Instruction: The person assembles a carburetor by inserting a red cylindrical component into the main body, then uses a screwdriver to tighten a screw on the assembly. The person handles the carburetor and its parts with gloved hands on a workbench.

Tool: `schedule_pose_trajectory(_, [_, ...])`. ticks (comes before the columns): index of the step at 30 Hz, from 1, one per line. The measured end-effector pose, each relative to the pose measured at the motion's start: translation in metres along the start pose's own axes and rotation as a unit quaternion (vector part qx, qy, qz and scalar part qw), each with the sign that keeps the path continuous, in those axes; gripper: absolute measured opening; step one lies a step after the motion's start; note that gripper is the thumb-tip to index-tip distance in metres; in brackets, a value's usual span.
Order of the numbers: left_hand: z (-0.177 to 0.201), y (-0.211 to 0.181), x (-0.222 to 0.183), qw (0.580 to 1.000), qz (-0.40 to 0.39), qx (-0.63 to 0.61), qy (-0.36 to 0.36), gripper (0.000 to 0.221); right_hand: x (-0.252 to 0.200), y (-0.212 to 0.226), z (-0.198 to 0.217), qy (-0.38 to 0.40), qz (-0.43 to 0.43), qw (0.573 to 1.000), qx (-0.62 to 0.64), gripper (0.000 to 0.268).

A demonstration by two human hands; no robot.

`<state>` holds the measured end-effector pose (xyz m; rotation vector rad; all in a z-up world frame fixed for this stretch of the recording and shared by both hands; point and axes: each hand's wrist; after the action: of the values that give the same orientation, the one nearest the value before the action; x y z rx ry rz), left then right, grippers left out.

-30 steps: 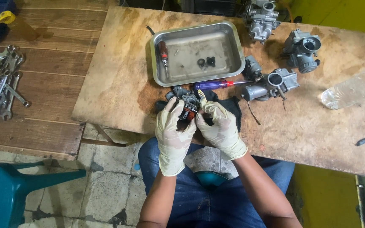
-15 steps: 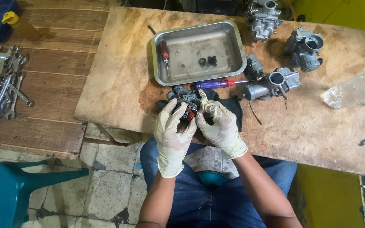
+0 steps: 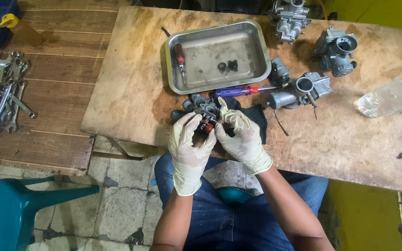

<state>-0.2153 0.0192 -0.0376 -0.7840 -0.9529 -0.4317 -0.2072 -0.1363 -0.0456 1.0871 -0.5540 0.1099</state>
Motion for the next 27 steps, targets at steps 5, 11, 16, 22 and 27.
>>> schedule_pose_trajectory(5, [0.002,-0.003,0.003,1.0,-0.015,-0.003,-0.009,0.046,0.0,-0.004,-0.001,-0.006,0.013,1.0,-0.008,0.012])
schedule_pose_trajectory(11, [0.017,-0.002,0.009,0.999,-0.006,-0.008,-0.041,0.045,0.0,0.001,0.0,-0.011,0.024,1.0,-0.018,0.012])
schedule_pose_trajectory(16, [0.027,0.001,0.003,0.999,0.013,-0.013,-0.03,0.046,-0.002,0.002,-0.001,-0.014,0.024,0.999,-0.017,0.013])
schedule_pose_trajectory(22, [0.029,0.004,-0.007,0.999,0.022,-0.014,-0.026,0.045,-0.004,0.003,-0.008,-0.043,0.069,0.994,-0.067,0.014])
schedule_pose_trajectory(27, [0.03,0.006,-0.009,0.999,0.029,-0.028,-0.029,0.044,-0.002,0.003,-0.009,-0.032,0.071,0.99,-0.117,0.01])
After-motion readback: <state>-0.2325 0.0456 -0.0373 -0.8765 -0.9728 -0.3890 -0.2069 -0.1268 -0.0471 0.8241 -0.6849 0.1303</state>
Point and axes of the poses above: each hand's wrist, its own x-axis towards the middle knuckle, its own z-axis out of the back of the hand, y = z × x, and after that the axes turned 8 degrees about -z, right-handed
